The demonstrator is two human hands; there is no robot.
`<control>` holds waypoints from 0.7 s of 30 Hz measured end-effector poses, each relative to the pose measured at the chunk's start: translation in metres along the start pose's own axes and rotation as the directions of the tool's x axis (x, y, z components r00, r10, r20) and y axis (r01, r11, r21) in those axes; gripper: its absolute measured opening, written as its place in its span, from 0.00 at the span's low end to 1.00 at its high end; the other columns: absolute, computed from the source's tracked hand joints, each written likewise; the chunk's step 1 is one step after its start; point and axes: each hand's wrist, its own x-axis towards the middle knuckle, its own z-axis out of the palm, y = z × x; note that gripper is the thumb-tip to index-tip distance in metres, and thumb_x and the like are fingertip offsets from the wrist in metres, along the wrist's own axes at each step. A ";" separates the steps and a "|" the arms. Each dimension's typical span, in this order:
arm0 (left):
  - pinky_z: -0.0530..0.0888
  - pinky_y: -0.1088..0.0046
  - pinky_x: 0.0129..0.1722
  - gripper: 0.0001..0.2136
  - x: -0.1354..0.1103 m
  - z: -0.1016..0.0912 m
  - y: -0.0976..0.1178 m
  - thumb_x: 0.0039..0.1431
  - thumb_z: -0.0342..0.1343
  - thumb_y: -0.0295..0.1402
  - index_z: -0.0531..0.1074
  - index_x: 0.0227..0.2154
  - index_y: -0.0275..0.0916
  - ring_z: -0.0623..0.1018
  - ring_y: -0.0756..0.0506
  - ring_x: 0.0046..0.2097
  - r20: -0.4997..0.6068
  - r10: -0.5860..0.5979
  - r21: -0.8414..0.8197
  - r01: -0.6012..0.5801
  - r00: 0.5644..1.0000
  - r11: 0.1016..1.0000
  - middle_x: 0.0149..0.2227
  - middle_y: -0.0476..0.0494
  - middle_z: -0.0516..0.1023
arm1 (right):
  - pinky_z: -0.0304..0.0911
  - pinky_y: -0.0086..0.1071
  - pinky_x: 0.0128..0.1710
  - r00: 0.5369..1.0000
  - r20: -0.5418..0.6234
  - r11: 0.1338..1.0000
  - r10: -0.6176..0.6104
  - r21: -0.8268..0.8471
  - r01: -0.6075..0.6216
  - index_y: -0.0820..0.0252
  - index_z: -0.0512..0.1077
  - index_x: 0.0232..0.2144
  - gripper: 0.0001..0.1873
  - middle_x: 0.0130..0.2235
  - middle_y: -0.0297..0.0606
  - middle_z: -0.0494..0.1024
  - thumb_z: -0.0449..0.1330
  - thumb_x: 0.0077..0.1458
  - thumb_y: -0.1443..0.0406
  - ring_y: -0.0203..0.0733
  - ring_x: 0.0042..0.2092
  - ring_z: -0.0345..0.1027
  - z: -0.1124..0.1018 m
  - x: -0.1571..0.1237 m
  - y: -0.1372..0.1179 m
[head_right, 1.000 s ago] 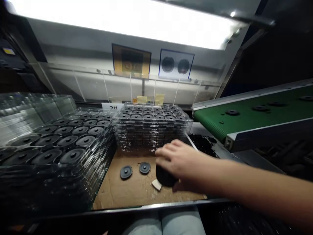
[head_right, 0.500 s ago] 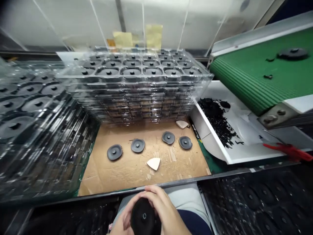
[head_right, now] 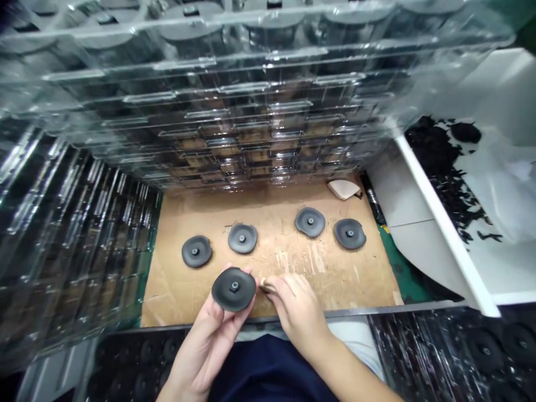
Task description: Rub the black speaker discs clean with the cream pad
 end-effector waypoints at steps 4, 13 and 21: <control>0.67 0.57 0.56 0.28 0.007 0.007 0.001 0.44 0.67 0.34 0.68 0.51 0.42 0.71 0.36 0.55 -0.015 -0.020 0.036 0.020 1.000 0.999 0.54 0.37 0.72 | 0.67 0.36 0.35 1.000 0.021 0.998 -0.005 0.061 0.004 0.56 0.72 0.40 0.09 0.32 0.37 0.76 0.54 0.58 0.66 0.42 0.34 0.69 -0.017 0.010 -0.004; 0.73 0.71 0.46 0.26 0.006 0.019 -0.003 0.43 0.67 0.32 0.70 0.49 0.41 0.76 0.42 0.49 0.001 -0.069 0.115 0.069 0.998 0.991 0.47 0.40 0.77 | 0.65 0.37 0.40 0.960 -0.153 0.961 -0.235 0.112 0.254 0.63 0.69 0.46 0.14 0.40 0.42 0.78 0.51 0.59 0.71 0.42 0.39 0.70 -0.057 0.034 -0.075; 0.72 0.66 0.50 0.21 -0.008 0.027 0.002 0.38 0.69 0.31 0.75 0.39 0.38 0.79 0.43 0.42 -0.084 -0.055 0.204 0.071 0.995 0.976 0.31 0.47 0.79 | 0.62 0.37 0.34 0.952 -0.054 0.949 -0.302 0.080 0.305 0.67 0.70 0.41 0.13 0.34 0.42 0.77 0.48 0.58 0.72 0.41 0.33 0.68 -0.046 0.034 -0.092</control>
